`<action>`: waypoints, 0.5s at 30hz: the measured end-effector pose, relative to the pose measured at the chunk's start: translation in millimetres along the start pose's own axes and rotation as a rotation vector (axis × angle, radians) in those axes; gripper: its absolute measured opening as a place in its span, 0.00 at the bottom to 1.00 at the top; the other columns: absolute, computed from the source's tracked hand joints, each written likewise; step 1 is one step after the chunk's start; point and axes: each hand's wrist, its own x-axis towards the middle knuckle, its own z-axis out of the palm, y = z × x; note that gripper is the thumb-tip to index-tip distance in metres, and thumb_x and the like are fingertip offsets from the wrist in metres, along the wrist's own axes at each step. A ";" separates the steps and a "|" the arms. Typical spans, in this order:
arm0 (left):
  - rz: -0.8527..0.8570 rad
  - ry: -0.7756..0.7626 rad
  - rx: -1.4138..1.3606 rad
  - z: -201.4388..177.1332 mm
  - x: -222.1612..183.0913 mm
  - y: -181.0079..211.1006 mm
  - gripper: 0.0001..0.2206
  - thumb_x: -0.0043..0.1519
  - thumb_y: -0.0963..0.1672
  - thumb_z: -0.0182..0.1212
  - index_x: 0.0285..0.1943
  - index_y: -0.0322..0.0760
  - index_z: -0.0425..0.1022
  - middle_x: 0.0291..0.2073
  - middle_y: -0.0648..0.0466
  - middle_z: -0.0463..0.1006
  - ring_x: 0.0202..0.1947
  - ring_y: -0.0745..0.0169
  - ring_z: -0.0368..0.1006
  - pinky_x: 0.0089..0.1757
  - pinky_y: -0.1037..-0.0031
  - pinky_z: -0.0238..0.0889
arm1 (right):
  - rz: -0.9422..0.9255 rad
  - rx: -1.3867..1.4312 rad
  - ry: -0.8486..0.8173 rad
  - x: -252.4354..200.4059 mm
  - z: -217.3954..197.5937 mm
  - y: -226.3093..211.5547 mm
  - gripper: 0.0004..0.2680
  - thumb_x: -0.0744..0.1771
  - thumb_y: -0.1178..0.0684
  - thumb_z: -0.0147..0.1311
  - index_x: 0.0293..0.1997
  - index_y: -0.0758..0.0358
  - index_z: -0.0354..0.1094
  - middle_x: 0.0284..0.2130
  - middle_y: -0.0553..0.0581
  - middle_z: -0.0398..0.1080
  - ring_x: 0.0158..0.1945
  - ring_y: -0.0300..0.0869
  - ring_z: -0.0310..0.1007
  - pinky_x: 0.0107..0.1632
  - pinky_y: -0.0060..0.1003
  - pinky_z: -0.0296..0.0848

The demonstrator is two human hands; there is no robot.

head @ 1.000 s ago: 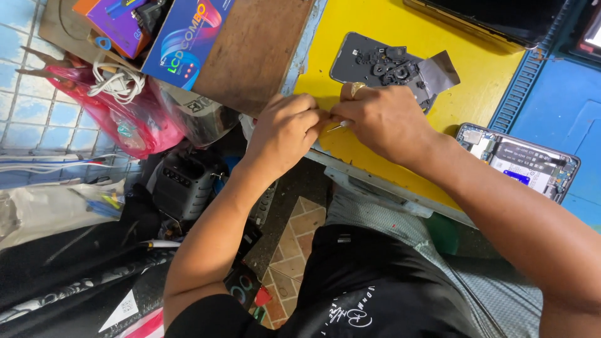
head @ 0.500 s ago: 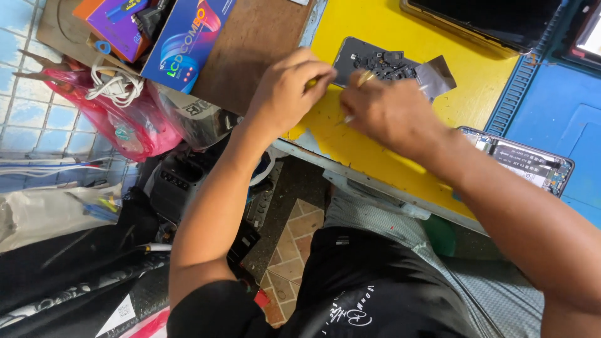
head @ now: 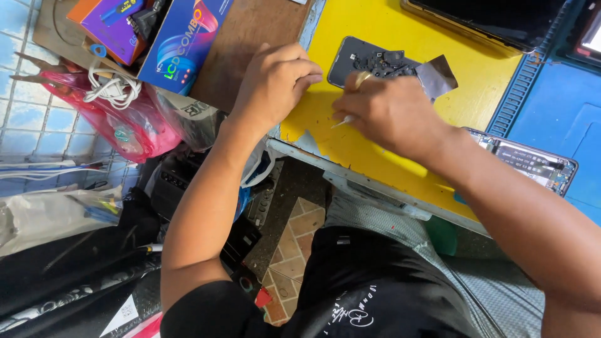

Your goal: The person disassembles a green smartphone by removing the back cover and using a metal tool to pry open the bottom edge. They then use a razor blade to carefully cut adhesive around the charging port area before reattaching the back cover.

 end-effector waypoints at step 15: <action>0.026 -0.091 0.093 4.3 -4.3 13.2 0.05 0.67 0.36 0.58 0.39 0.34 0.76 0.36 0.52 0.74 0.31 0.54 0.69 0.40 0.62 0.61 | 0.078 -0.208 -0.134 0.1 -8.5 6.7 0.11 0.74 0.52 0.56 0.32 0.60 0.66 0.33 0.55 0.74 0.18 0.39 0.63 0.14 0.35 0.59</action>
